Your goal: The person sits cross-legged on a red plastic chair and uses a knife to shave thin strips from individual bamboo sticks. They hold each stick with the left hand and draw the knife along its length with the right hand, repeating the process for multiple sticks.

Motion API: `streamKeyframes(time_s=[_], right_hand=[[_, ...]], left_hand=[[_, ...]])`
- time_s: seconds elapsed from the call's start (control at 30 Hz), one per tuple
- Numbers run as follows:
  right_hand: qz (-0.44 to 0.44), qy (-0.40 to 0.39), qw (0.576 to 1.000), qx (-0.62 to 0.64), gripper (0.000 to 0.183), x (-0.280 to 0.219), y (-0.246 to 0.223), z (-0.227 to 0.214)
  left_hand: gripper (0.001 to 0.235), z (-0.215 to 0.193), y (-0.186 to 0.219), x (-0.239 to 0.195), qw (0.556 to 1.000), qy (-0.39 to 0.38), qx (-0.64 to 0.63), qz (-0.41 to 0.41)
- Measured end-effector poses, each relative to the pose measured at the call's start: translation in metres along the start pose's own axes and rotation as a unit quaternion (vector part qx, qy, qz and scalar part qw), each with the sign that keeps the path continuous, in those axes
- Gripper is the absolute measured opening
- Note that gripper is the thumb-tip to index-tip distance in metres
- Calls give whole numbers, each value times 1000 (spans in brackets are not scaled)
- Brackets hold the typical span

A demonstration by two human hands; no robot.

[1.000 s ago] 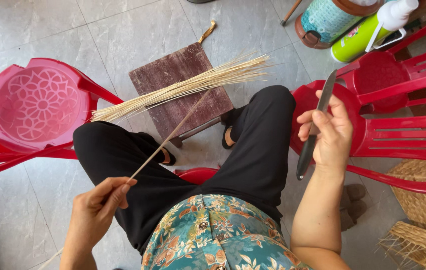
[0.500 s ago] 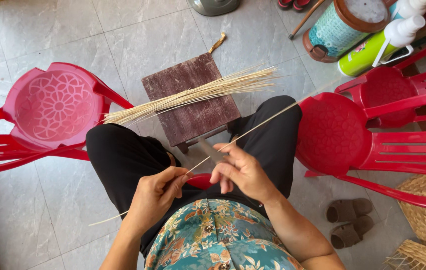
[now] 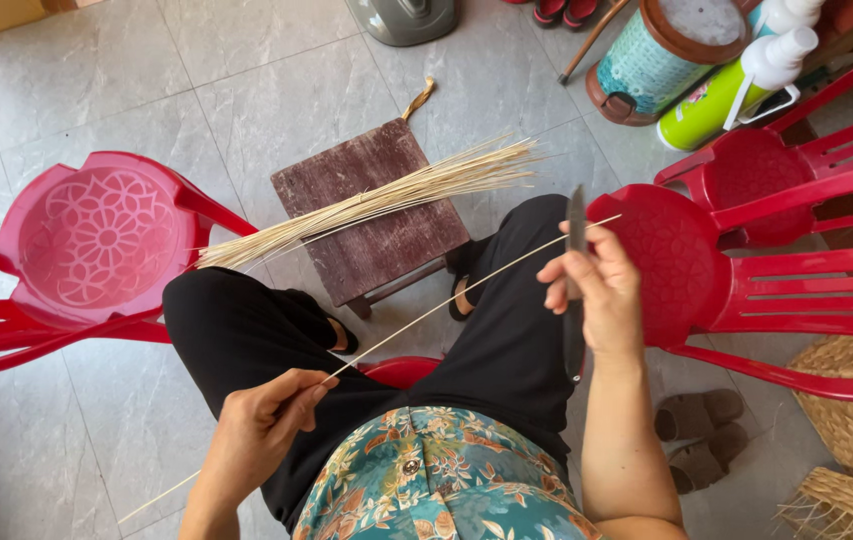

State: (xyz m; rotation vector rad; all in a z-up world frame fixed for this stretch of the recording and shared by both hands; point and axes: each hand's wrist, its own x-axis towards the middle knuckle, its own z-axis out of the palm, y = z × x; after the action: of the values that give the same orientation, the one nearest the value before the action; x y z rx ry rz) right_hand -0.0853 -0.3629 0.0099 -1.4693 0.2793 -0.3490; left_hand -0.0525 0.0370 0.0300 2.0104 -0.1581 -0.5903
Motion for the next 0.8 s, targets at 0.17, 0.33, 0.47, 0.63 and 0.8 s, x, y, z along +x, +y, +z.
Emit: streamKeyframes(time_s=[0.17,0.33,0.47,0.63,0.8], right_hand=[[-23,84,995,44,32,3,-8,-28],[-3,37,998,52,42,-7,-14,-22],[36,-161,985,55,60,-19,-13,14],[138,-339,929,59,53,-40,-8,70],[142,-317,936,51,36,-43,0,87]], left_hand=[[17,-14,-6,-8,998,62,15,2],[18,-9,-7,-4,995,102,3,13],[18,11,0,8,994,51,-53,78],[18,35,13,21,996,0,-35,77],[19,40,17,20,998,-23,-31,56]])
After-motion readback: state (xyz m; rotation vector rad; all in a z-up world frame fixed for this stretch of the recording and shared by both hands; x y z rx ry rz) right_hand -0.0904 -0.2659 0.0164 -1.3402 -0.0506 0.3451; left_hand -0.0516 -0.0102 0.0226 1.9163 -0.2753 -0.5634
